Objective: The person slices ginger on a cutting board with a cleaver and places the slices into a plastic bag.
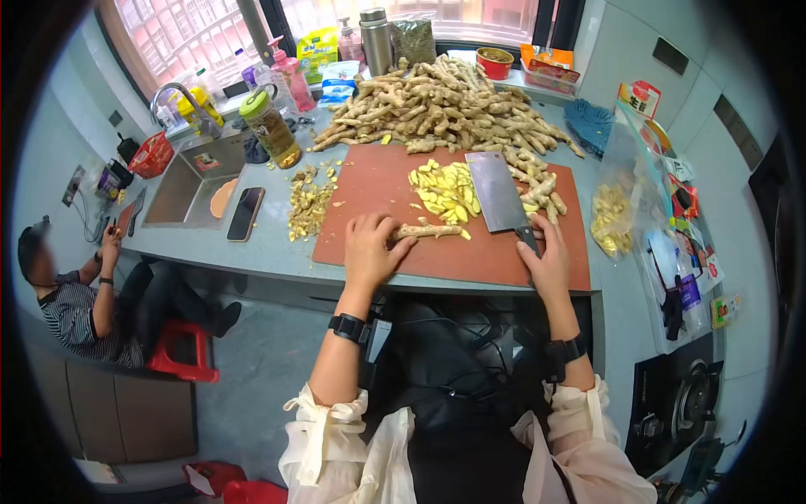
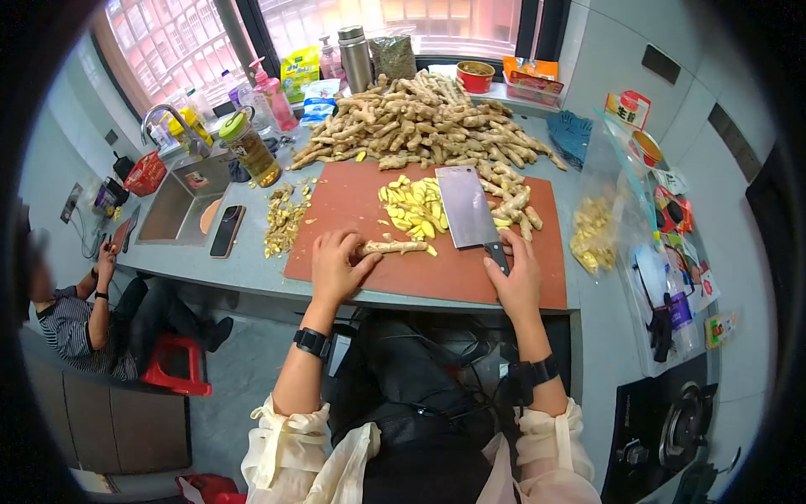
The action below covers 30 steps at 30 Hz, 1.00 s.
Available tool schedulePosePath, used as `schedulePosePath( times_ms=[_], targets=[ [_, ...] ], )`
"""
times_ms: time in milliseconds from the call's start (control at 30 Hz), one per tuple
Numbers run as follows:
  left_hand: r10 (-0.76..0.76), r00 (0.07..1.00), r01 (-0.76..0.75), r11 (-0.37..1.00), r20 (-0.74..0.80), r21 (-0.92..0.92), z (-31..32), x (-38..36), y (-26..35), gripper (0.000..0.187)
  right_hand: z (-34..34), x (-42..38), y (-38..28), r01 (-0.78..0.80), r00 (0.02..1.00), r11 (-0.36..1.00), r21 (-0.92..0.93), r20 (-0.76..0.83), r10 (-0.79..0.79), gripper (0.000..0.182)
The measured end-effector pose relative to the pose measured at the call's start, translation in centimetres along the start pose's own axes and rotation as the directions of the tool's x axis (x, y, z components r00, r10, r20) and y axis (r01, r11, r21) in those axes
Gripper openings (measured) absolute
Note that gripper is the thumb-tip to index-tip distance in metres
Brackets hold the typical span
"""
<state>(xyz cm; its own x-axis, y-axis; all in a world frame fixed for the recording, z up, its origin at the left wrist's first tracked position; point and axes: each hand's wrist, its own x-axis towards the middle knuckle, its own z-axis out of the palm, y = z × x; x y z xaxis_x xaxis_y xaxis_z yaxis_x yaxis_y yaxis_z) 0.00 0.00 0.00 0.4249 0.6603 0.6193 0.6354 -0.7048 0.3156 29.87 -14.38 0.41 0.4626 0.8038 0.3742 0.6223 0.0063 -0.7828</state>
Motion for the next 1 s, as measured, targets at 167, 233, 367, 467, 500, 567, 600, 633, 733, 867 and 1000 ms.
schedulePosePath(
  times_ms=[167, 233, 367, 467, 500, 567, 600, 633, 733, 867, 1000],
  targets=[
    [-0.050, 0.999, 0.049, 0.998, -0.016, -0.028, -0.6, -0.4, 0.5, 0.030, 0.1, -0.7, -0.3, 0.021, 1.000, 1.000, 0.000, -0.019, -0.021, 0.051],
    [-0.055, 0.997, 0.053, 0.997, -0.047, -0.048, -0.5, -0.5, 0.6, 0.029, 0.0, -0.7, -0.4, 0.013, 0.999, 0.999, -0.036, -0.032, -0.014, 0.050],
    [-0.034, 0.993, 0.033, 0.999, -0.114, -0.004, 0.1, -0.7, -0.4, 0.024, 0.3, -0.6, -0.2, 0.010, 0.999, 0.999, -0.030, -0.037, -0.011, 0.048],
    [-0.031, 0.989, 0.029, 0.999, -0.147, -0.022, 0.3, -0.7, -0.4, 0.022, 0.4, -0.4, 0.3, 0.003, 0.999, 1.000, -0.021, -0.048, -0.004, 0.046],
    [-0.041, 0.988, 0.036, 0.999, -0.147, -0.039, 0.3, -0.7, -0.4, 0.021, 0.4, -0.4, 0.1, 0.001, 0.999, 1.000, -0.005, -0.053, -0.002, 0.046],
    [-0.059, 0.991, 0.053, 0.997, -0.117, -0.054, 0.2, -0.7, -0.5, 0.021, 0.5, -0.3, 0.0, -0.006, 0.998, 1.000, -0.003, -0.059, 0.006, 0.045],
    [-0.077, 0.994, 0.072, 0.995, -0.083, -0.065, 0.2, -0.7, -0.5, 0.021, 0.5, -0.4, -0.1, -0.015, 0.998, 1.000, 0.003, -0.061, 0.015, 0.045],
    [-0.080, 0.993, 0.074, 0.995, -0.082, -0.068, 0.2, -0.7, -0.4, 0.021, 0.4, -0.5, 0.0, -0.016, 0.998, 1.000, -0.001, -0.059, 0.016, 0.045],
    [-0.086, 0.991, 0.076, 0.992, -0.100, -0.099, 0.2, -0.8, -0.5, 0.020, 0.6, -0.4, 0.3, -0.002, 0.998, 1.000, -0.019, -0.068, 0.001, 0.044],
    [-0.151, 0.987, 0.143, 0.982, -0.055, -0.124, 0.0, -0.7, -0.6, 0.017, 0.5, -0.3, 0.1, 0.010, 0.999, 1.000, 0.001, -0.048, -0.010, 0.044],
    [-0.170, 0.985, 0.161, 0.974, -0.042, -0.161, -0.1, -0.6, -0.7, 0.015, 0.4, -0.3, 0.3, 0.008, 0.999, 1.000, -0.028, -0.031, -0.009, 0.047]
  ],
)
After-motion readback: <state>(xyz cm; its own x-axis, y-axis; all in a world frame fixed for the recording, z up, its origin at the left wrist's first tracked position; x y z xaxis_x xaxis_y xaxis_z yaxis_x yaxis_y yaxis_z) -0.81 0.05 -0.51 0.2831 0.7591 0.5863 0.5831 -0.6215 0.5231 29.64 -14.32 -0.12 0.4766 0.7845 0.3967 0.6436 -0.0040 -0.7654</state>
